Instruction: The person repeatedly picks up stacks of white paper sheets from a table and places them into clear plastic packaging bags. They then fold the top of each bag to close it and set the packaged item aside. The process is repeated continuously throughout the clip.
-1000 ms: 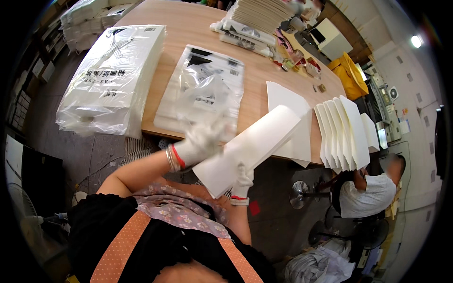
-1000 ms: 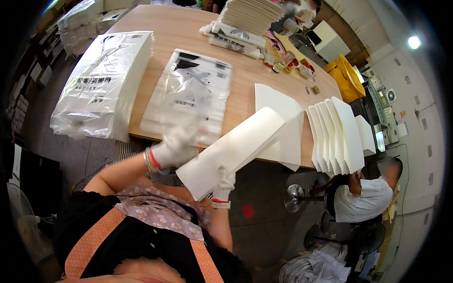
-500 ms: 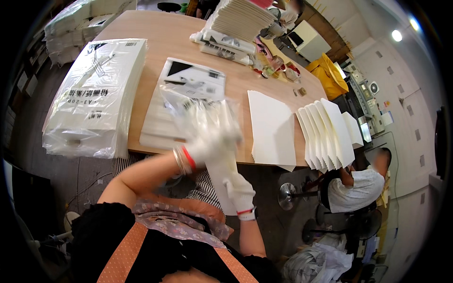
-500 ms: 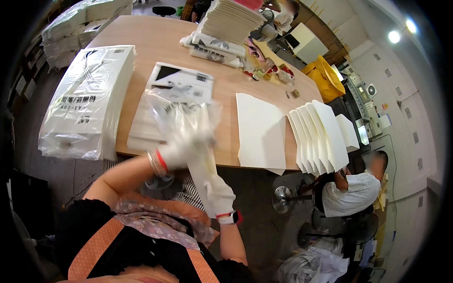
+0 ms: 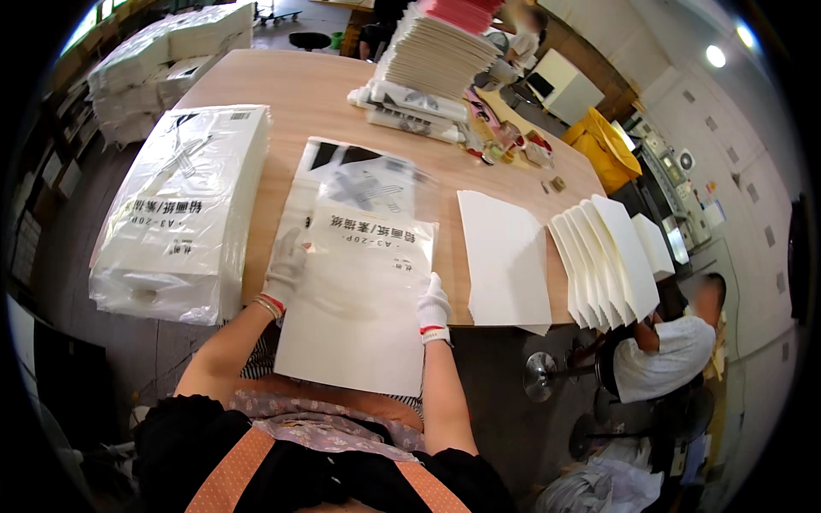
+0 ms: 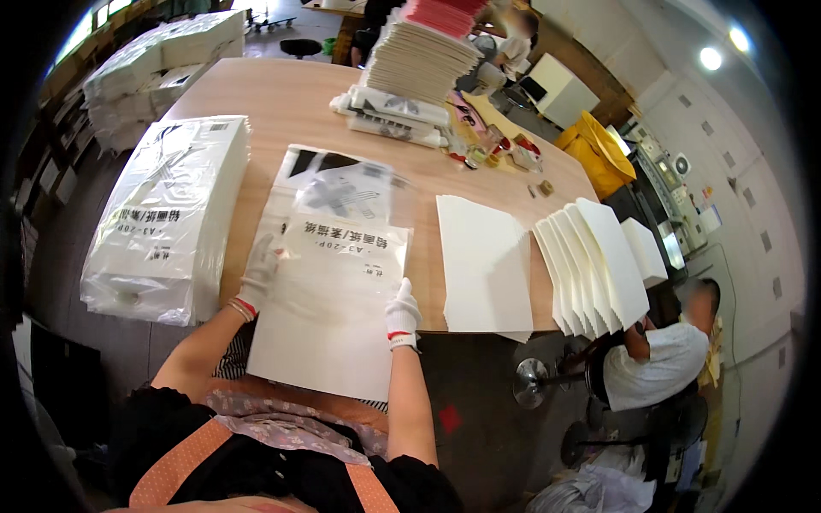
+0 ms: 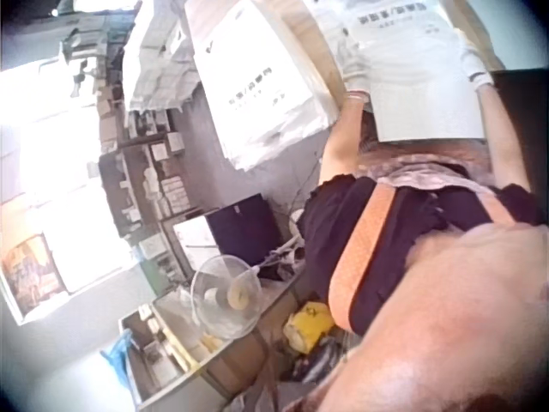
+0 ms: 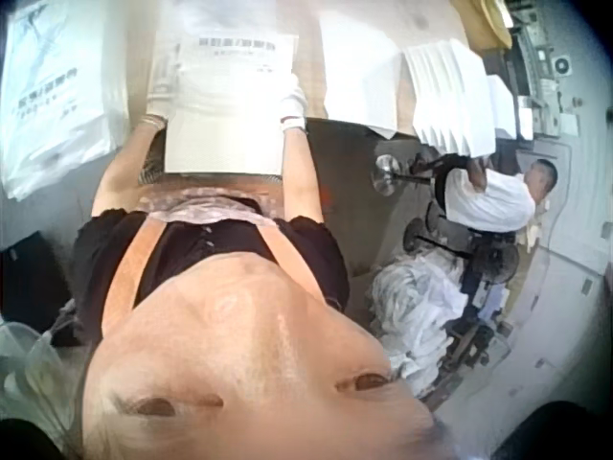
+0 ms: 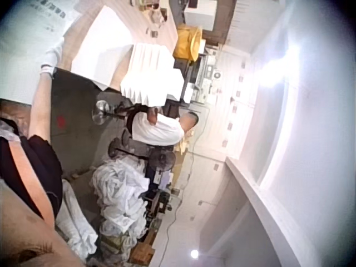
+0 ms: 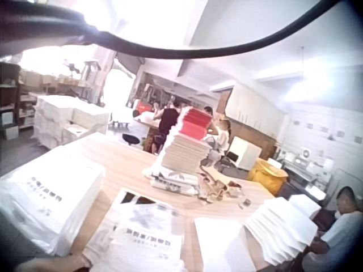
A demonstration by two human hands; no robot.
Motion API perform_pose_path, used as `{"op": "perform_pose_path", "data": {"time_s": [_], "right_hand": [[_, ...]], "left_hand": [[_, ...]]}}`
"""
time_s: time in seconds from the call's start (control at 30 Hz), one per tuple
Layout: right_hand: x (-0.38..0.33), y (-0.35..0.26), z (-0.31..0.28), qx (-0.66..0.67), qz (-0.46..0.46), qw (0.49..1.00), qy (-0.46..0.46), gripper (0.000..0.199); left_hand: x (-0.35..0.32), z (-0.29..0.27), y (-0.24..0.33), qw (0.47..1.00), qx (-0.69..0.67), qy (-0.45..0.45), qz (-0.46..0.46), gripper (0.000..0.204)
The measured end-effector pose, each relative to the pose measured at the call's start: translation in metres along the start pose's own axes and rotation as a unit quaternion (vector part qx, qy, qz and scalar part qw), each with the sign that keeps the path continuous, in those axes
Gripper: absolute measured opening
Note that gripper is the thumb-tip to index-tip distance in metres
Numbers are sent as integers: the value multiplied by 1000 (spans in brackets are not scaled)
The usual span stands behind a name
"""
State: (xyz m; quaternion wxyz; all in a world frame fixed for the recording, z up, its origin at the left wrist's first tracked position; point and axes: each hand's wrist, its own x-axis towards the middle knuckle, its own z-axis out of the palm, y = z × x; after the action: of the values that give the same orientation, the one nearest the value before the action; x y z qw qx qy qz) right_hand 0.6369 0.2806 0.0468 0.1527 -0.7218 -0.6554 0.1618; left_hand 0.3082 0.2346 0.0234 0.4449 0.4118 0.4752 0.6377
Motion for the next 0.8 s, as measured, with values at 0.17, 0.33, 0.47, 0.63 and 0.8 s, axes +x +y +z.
{"op": "perform_pose_path", "data": {"time_s": [0.17, 0.33, 0.47, 0.63, 0.8], "right_hand": [[-54, 1, -9, -18, -4, 986, -167, 76], [-157, 46, -4, 222, -185, 940, -181, 74], [-254, 6, -55, 335, -149, 906, -213, 63], [-297, 39, -24, 289, -178, 924, -179, 54], [-282, 53, -63, 247, -113, 948, -166, 47]], "left_hand": [[-53, -17, 12, 974, 210, 34, -76, 36], [-168, -44, 16, 946, 309, -9, -96, 12], [-254, -72, 68, 877, 402, -262, -14, 14], [-267, -63, 78, 952, 121, -276, -46, 35], [-235, -25, 154, 973, 80, -84, -201, 17]]}}
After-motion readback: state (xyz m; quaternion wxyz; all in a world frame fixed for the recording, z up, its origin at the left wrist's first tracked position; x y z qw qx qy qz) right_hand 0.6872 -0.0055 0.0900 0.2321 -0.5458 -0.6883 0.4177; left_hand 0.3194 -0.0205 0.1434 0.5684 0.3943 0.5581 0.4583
